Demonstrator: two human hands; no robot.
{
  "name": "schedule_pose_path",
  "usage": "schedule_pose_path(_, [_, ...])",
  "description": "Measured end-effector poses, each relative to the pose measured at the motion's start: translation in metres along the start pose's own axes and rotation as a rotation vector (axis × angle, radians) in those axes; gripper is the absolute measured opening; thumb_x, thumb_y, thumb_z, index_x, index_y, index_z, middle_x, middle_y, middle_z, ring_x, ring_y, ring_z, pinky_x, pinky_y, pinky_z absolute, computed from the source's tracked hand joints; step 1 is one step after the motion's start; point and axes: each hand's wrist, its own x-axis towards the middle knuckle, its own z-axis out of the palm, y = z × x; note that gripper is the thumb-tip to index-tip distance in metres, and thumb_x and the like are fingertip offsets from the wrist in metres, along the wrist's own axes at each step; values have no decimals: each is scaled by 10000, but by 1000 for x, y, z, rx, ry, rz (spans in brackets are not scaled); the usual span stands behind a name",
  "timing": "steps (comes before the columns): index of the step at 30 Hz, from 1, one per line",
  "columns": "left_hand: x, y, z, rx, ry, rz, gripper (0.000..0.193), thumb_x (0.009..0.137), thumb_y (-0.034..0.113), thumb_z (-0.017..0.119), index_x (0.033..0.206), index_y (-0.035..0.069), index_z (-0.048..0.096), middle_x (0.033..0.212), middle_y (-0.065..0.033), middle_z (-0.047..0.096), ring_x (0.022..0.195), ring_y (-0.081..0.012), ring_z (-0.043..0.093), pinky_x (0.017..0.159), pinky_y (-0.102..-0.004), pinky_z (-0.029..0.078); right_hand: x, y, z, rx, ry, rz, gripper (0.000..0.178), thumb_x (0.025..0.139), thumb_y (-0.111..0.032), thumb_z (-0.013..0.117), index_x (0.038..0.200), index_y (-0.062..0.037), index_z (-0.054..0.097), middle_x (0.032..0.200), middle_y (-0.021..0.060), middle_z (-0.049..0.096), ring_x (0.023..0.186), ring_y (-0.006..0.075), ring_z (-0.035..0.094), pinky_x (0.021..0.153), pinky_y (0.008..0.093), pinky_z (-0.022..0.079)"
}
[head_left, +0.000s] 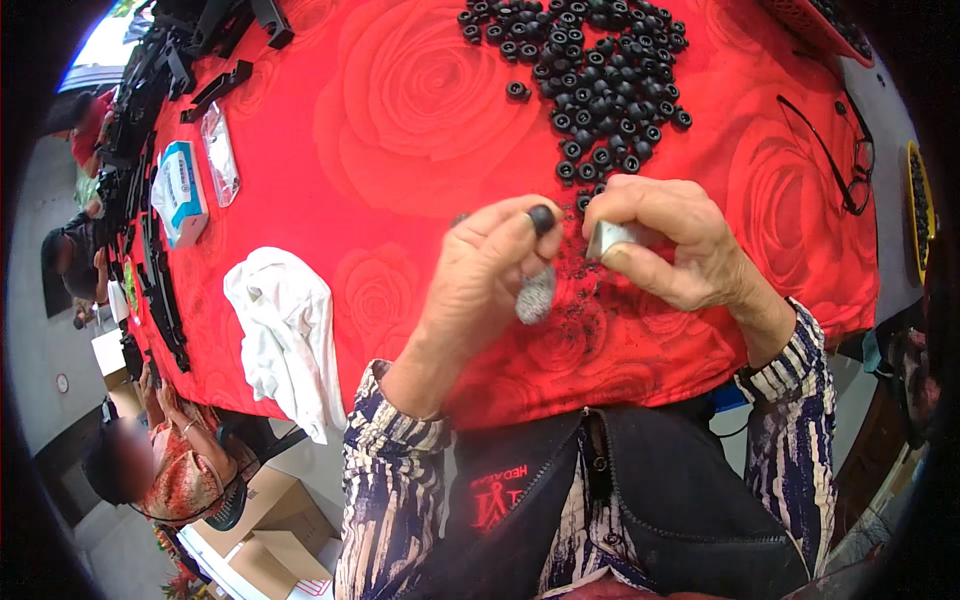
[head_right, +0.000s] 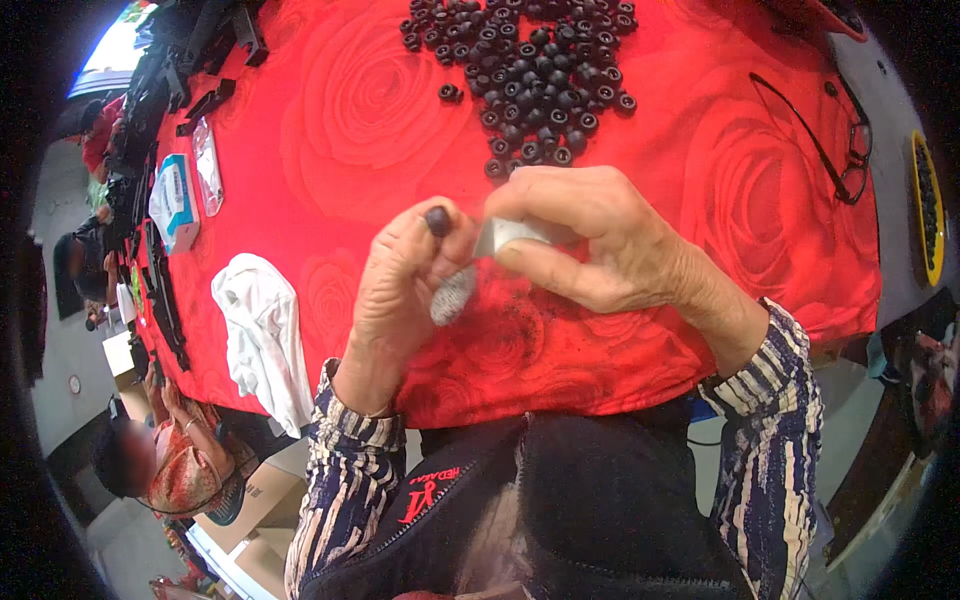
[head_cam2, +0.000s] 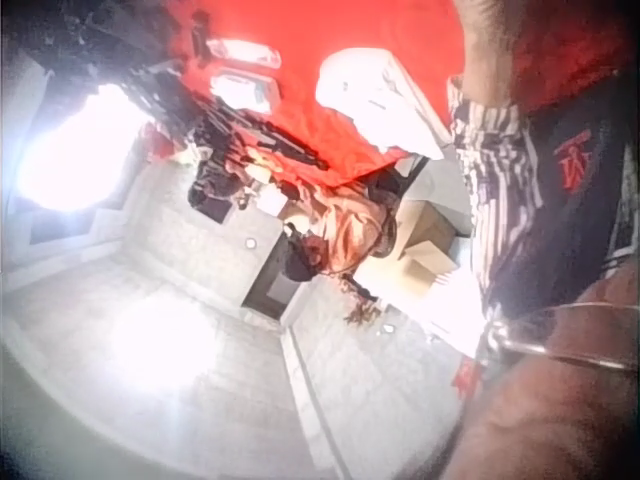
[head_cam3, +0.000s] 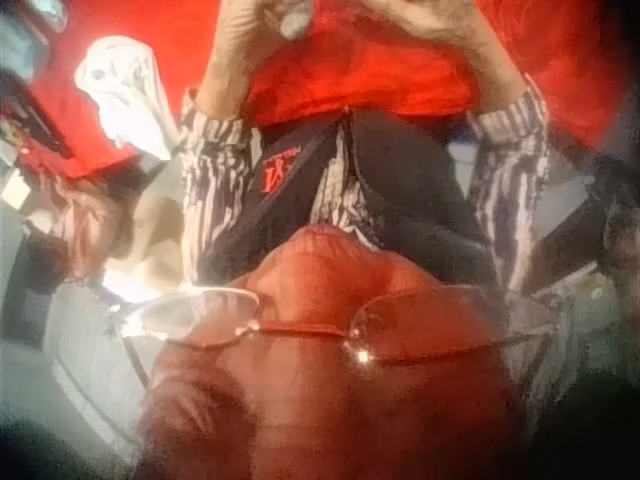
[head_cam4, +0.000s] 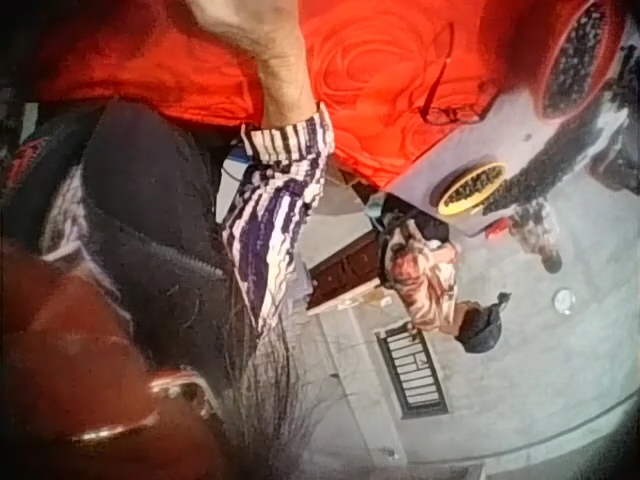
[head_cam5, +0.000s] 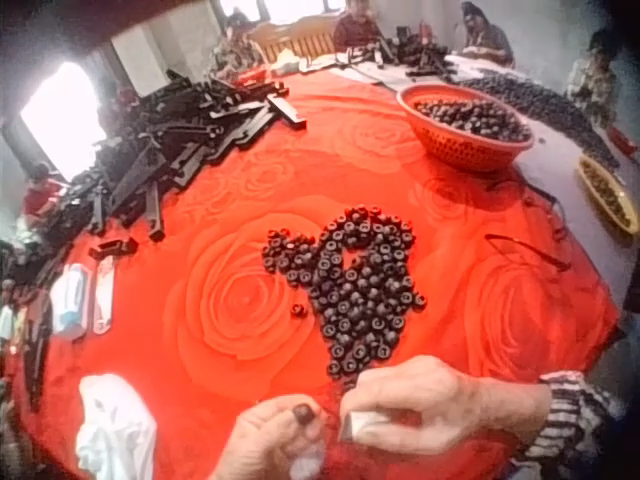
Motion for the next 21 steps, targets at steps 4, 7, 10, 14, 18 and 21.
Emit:
schedule_pose_path(4, [-3,-2,4,-45,-50,-59,223,886,154,576,1041,-6,581,843,-30,586,676,-52,472,614,-187,418,2,-9,2,-132,74,10,279,721,-80,671,967,18,583,760,86,576,607,180,541,534,277,423])
schedule_pose_path(7, [-6,-2,9,-156,-64,-127,208,879,143,589,1026,-5,583,835,-17,584,683,-53,485,627,-187,428,3,-7,6,-159,103,-113,349,667,-27,701,996,14,593,800,99,597,630,189,562,541,289,441])
schedule_pose_path(10, [-6,-9,8,-85,-62,-132,214,873,138,601,1030,-5,583,853,-19,601,709,-55,516,642,-184,437,2,-3,12,-200,108,-199,393,619,15,712,996,13,601,827,111,610,656,200,586,546,303,459])
schedule_pose_path(14, [-6,-7,9,-60,-70,-138,229,876,141,597,1050,-8,581,886,-32,622,755,-62,554,663,-185,449,2,-11,12,-374,123,-320,374,607,30,706,969,21,612,758,96,598,600,201,575,510,297,447])
schedule_pose_path(18, [-5,-7,6,-70,-157,-125,235,888,139,576,1073,-7,580,912,-50,637,791,-74,581,686,-191,464,-2,-8,18,-520,190,-449,333,631,21,714,948,25,614,694,77,571,521,182,527,452,295,405])
schedule_pose_path(21, [-6,-8,8,-57,-147,-114,233,895,140,566,1075,-7,582,905,-49,638,785,-73,584,681,-188,464,-3,-5,20,-542,234,-510,290,664,-4,718,932,33,612,655,62,543,476,165,487,413,292,364])
